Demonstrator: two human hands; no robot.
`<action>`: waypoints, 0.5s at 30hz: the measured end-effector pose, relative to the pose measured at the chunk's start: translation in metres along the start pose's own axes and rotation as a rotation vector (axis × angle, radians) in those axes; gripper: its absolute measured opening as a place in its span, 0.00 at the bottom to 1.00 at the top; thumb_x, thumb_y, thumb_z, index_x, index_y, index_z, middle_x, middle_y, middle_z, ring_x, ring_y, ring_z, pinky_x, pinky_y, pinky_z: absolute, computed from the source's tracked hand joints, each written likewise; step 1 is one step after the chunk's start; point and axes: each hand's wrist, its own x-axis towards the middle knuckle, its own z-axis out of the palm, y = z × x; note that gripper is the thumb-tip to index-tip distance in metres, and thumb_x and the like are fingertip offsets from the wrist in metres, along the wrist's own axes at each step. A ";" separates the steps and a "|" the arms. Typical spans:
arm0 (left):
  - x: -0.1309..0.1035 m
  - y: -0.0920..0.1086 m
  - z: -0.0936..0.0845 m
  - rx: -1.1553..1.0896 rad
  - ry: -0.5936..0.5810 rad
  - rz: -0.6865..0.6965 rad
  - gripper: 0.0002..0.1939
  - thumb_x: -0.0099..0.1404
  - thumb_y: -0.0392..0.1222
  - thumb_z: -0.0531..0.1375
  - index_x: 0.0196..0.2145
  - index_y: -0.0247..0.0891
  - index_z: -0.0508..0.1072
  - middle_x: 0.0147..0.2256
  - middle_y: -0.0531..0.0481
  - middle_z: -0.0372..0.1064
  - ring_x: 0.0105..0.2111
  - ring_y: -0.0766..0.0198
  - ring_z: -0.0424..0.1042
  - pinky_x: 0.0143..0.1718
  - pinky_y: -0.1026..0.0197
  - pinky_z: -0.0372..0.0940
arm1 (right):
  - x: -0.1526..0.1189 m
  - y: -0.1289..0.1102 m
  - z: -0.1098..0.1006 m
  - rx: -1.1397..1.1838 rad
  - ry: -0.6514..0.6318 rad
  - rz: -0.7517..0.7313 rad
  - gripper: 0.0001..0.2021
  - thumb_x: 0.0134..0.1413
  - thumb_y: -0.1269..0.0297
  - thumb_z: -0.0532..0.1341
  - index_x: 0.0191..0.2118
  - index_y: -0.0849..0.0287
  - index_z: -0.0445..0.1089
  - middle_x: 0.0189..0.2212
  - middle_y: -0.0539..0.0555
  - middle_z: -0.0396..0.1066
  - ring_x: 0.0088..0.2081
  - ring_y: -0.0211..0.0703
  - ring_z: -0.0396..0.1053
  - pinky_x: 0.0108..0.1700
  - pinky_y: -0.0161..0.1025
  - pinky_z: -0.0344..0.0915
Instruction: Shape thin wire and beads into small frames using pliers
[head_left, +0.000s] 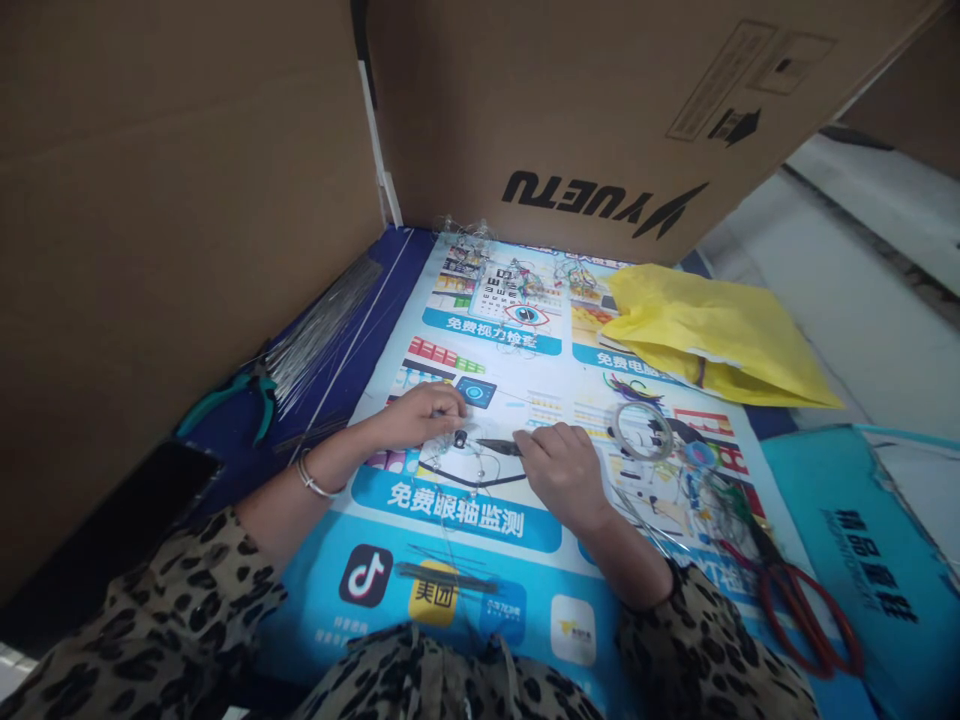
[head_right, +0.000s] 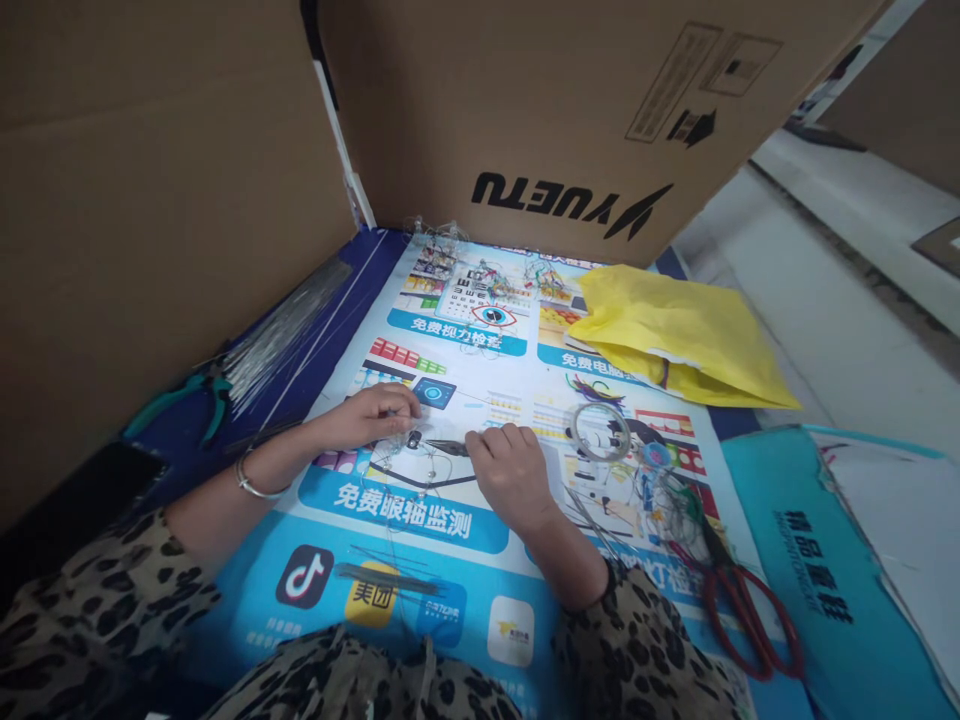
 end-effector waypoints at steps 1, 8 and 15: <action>0.000 0.000 0.000 -0.001 0.004 -0.001 0.16 0.64 0.41 0.53 0.20 0.35 0.62 0.33 0.47 0.69 0.33 0.65 0.67 0.38 0.60 0.59 | 0.000 0.000 0.000 -0.004 0.001 -0.006 0.07 0.56 0.71 0.56 0.37 0.58 0.70 0.26 0.52 0.65 0.31 0.41 0.56 0.36 0.42 0.49; 0.000 -0.001 0.000 0.029 0.004 -0.021 0.15 0.64 0.40 0.53 0.20 0.35 0.61 0.33 0.48 0.69 0.33 0.65 0.66 0.39 0.60 0.59 | -0.001 0.001 -0.001 0.017 -0.015 -0.019 0.08 0.57 0.71 0.55 0.38 0.57 0.70 0.26 0.52 0.65 0.31 0.41 0.56 0.35 0.42 0.48; 0.000 0.002 0.000 0.063 0.018 -0.035 0.15 0.63 0.39 0.53 0.19 0.36 0.60 0.33 0.48 0.69 0.34 0.65 0.67 0.39 0.60 0.59 | -0.001 0.001 -0.002 0.048 -0.011 -0.019 0.08 0.56 0.72 0.55 0.38 0.56 0.70 0.26 0.52 0.65 0.31 0.41 0.57 0.35 0.42 0.49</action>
